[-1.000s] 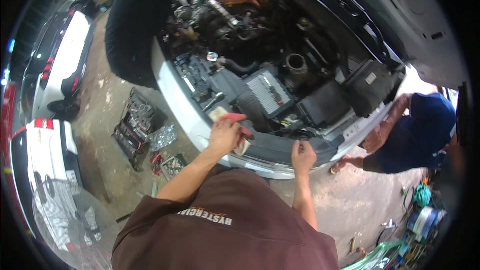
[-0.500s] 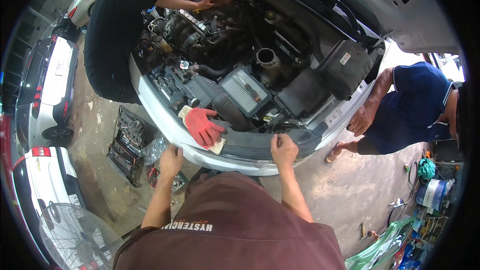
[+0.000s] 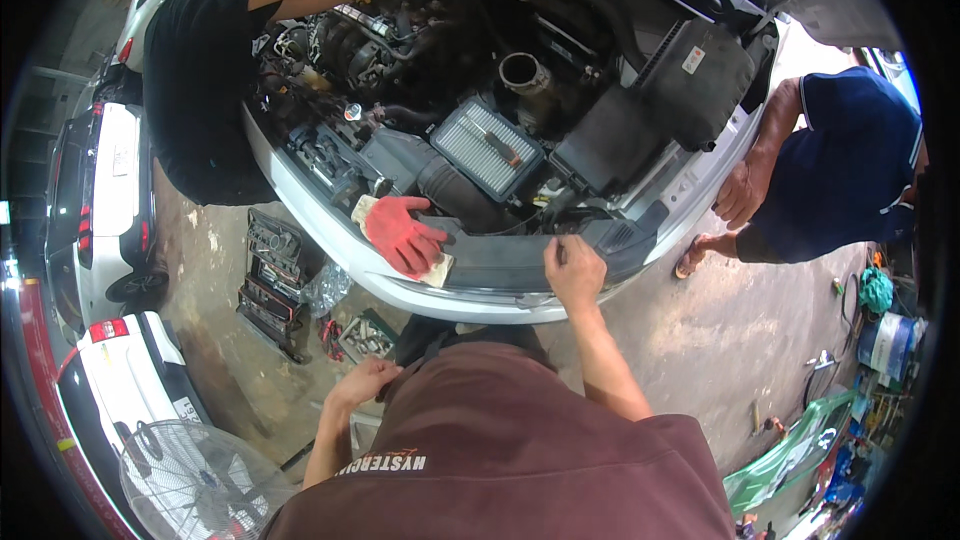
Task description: The person removes an air intake component and uses a ratchet to loosen and remove bolts from the engine valve cover while two other people assist.
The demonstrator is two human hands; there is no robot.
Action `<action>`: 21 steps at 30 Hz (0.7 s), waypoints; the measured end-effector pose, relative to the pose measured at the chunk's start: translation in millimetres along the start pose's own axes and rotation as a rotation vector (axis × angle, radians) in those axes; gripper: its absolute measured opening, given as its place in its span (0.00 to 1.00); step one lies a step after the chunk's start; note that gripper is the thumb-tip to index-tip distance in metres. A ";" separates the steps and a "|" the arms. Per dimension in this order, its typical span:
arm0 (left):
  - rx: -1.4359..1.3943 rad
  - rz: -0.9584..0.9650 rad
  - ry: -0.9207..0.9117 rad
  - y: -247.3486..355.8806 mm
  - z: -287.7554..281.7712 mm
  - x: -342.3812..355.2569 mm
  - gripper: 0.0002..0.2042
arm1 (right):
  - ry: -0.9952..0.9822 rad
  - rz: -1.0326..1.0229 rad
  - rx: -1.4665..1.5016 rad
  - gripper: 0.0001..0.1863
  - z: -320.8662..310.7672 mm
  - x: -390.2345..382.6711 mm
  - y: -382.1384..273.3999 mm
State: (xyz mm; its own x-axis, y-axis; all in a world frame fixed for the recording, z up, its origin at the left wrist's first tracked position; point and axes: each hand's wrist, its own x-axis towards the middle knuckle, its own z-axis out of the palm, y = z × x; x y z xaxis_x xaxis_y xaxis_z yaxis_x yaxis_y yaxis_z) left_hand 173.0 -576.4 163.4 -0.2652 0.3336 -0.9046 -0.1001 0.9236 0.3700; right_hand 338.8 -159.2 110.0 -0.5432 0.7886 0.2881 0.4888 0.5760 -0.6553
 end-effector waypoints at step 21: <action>0.058 0.327 0.179 -11.8 -212.7 120.6 0.17 | 0.754 0.622 0.629 0.17 -8.6 -49.3 -11.4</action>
State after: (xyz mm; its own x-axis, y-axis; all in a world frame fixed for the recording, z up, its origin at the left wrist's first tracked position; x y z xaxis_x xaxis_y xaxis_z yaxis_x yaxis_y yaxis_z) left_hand -61.8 -587.2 94.9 -0.4383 0.5788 -0.6877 0.0709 0.7850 0.6155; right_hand 365.9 -202.9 109.3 0.3190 0.9478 -0.0015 -0.0124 0.0026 -0.9999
